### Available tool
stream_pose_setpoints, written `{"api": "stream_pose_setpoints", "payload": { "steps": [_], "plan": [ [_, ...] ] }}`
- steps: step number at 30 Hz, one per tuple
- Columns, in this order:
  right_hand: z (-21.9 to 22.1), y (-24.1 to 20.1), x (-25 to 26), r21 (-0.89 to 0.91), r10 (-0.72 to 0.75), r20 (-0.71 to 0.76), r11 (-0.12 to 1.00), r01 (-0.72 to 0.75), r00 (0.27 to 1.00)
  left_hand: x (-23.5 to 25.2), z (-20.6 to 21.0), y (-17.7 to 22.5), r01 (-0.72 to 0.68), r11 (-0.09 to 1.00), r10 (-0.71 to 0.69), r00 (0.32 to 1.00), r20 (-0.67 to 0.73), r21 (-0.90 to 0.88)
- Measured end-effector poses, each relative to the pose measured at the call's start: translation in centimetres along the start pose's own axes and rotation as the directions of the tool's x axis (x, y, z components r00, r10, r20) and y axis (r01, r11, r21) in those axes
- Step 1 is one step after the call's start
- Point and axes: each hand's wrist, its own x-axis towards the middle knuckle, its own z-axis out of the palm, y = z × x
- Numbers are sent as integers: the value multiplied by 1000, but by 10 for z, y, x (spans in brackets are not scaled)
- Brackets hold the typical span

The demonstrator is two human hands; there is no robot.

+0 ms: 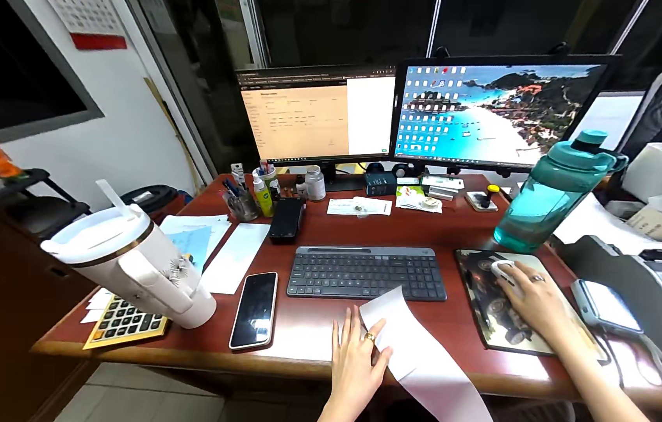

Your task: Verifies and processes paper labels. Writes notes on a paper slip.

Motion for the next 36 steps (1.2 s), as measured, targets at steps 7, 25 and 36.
{"api": "stream_pose_setpoints", "payload": {
  "steps": [7, 25, 36],
  "plan": [
    [0, 1, 1, 1, -13, 17, 1000, 13, 1000, 0, -2, 1, -14, 1000, 14, 1000, -9, 1],
    [1, 2, 1, 2, -22, -5, 1000, 22, 1000, 0, -4, 3, 22, 1000, -22, 1000, 22, 7],
    [1, 4, -2, -17, -55, -27, 998, 54, 998, 1, -4, 2, 29, 1000, -29, 999, 36, -4]
  ]
}}
